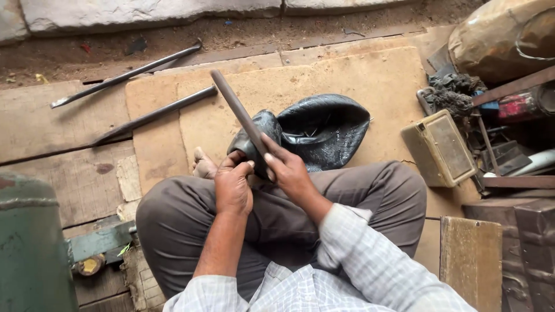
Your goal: Using a metal rasp to roughen the surface of a punctured inner tube for a patch.
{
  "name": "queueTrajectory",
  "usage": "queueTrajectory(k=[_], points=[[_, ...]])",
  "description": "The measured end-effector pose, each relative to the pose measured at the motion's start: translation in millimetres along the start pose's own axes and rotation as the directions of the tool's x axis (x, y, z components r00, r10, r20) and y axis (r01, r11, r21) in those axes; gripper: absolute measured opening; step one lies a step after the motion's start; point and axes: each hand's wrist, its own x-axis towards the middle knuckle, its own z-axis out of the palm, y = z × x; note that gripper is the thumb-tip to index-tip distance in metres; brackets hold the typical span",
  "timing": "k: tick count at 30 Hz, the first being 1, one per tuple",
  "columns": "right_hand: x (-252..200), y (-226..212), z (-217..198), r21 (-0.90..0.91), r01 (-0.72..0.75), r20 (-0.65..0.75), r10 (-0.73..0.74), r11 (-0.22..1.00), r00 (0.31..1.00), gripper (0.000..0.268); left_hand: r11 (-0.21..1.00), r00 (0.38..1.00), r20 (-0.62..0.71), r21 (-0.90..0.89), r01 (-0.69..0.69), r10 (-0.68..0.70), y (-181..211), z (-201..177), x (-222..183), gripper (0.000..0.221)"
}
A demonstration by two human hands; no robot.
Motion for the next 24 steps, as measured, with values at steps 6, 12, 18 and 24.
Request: queueTrajectory(k=[6, 12, 18, 24], points=[[-100.2, 10.1, -56.5, -0.162, -0.305, 0.014, 0.311, 0.939, 0.95, 0.057, 0.999, 1.0, 0.012, -0.049, 0.013, -0.012, -7.7, -5.6, 6.7, 0.03], [-50.0, 2.5, -9.2, -0.022, -0.232, 0.006, 0.233, 0.972, 0.973, 0.055, 0.994, 0.993, 0.041, -0.01, 0.111, -0.111, -0.8, -3.9, 2.4, 0.023], [-8.9, 0.7, -9.7, 0.117, -0.069, -0.028, 0.072, 0.991, 0.997, 0.055, 0.992, 0.993, -0.039, 0.053, 0.112, -0.11, 9.6, 7.1, -10.2, 0.027], [-104.5, 13.5, -54.8, -0.094, -0.347, -0.018, 0.347, 0.933, 0.938, 0.057, 1.0, 0.999, 0.036, 0.008, -0.024, 0.023, 2.3, 7.1, -2.0, 0.026]])
